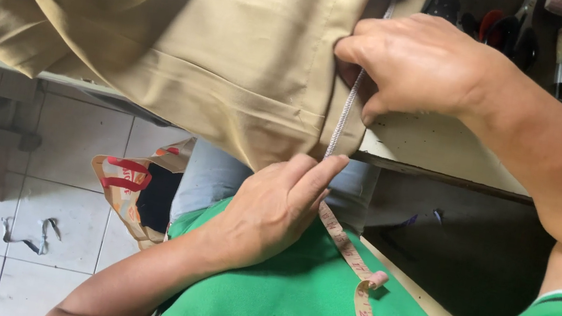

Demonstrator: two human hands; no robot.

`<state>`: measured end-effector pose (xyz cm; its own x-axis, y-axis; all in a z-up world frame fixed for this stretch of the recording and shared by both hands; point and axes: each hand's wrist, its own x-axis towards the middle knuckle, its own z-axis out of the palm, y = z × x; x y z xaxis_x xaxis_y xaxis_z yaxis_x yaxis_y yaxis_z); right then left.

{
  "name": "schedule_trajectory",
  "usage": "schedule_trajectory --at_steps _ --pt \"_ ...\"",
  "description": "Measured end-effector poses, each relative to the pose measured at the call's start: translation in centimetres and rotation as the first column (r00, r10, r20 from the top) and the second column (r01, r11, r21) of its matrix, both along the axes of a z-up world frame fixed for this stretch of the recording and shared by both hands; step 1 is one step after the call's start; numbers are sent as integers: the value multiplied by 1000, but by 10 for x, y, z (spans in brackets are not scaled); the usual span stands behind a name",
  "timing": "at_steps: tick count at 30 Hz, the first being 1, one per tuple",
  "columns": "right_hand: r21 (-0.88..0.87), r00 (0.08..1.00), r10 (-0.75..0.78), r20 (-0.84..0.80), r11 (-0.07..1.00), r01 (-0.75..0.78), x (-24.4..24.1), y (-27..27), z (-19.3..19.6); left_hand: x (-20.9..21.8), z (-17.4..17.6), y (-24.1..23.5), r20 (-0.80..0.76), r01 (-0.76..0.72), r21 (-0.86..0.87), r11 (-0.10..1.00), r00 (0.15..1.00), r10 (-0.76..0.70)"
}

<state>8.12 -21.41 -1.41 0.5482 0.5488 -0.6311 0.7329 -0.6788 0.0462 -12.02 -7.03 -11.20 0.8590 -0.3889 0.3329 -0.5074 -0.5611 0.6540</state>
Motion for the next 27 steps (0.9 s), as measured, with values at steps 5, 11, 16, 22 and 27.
schedule_trajectory --at_steps 5,11,16,22,27 --pt "10 1000 15 19 1000 -16 3 2 -4 16 33 5 339 -56 161 985 941 -2" --pt "77 998 -43 -45 996 46 4 -3 -1 34 11 -17 418 -152 492 857 905 -79" --pt "120 990 -81 -116 988 95 6 -4 0 38 -1 -21 474 -208 522 827 877 -78" --pt "210 979 -107 -175 967 143 5 -16 2 42 1 -13 516 -209 566 798 844 -144" --pt "665 974 173 -149 747 -31 5 -32 -11 44 1 -9 484 -129 569 812 851 -204"
